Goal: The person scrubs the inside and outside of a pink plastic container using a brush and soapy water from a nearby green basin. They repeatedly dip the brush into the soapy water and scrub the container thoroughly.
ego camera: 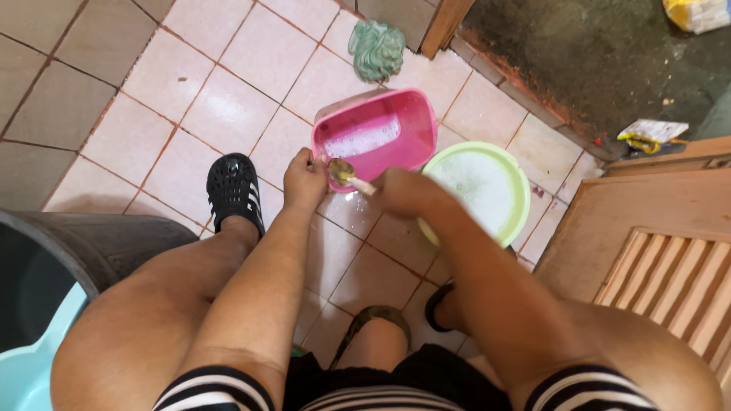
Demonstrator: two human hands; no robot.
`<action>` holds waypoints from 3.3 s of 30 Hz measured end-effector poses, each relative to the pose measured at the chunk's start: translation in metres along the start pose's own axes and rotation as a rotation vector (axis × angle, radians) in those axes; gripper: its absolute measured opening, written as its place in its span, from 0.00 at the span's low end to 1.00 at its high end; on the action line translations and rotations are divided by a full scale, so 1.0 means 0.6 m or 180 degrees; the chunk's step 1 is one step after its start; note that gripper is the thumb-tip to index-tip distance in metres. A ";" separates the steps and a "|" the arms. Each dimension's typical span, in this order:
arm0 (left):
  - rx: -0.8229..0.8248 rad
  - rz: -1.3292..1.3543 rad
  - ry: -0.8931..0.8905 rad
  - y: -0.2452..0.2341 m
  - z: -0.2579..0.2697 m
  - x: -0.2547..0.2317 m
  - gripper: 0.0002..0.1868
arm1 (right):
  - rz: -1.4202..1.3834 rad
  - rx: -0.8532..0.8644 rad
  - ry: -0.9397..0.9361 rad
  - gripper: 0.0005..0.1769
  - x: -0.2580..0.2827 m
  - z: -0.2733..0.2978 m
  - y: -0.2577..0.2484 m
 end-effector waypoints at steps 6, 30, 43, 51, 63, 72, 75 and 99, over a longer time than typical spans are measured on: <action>-0.0003 0.0008 -0.0018 0.003 -0.004 -0.001 0.12 | 0.0261 -0.0821 -0.0429 0.18 0.008 -0.046 0.051; 0.0092 -0.0058 0.0010 0.008 0.006 0.017 0.14 | 0.1205 -0.0392 0.0226 0.17 -0.145 -0.127 -0.069; 0.0171 -0.0119 -0.0008 0.025 0.003 0.023 0.13 | 0.0636 -0.0207 -0.0402 0.15 -0.009 -0.055 -0.009; 0.0195 -0.0032 -0.0009 0.015 0.010 -0.003 0.13 | 0.0303 -0.0324 -0.0074 0.19 -0.071 -0.092 0.022; 0.0185 -0.0193 0.0000 0.009 0.017 -0.049 0.11 | 0.0309 -0.0654 0.0486 0.14 -0.097 -0.065 -0.028; 0.0482 0.1336 -0.0525 0.068 0.051 0.027 0.13 | 0.0241 -0.0501 -0.0229 0.15 -0.003 -0.078 0.025; 0.0834 0.1926 -0.1003 0.109 0.082 0.052 0.17 | -0.0126 -0.0751 -0.0489 0.17 0.003 -0.094 0.041; -0.0296 -0.2924 0.2127 0.012 -0.145 -0.261 0.17 | 0.0420 -0.0978 0.0100 0.17 -0.006 -0.005 -0.033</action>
Point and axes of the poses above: each hand's wrist, its own z-axis away from the middle knuckle, its own y-axis out of the palm, x = y × z, the point moved 6 cm from there along -z, towards the middle knuckle, and after that the axes turned 1 degree about z, right-handed, at the moved point
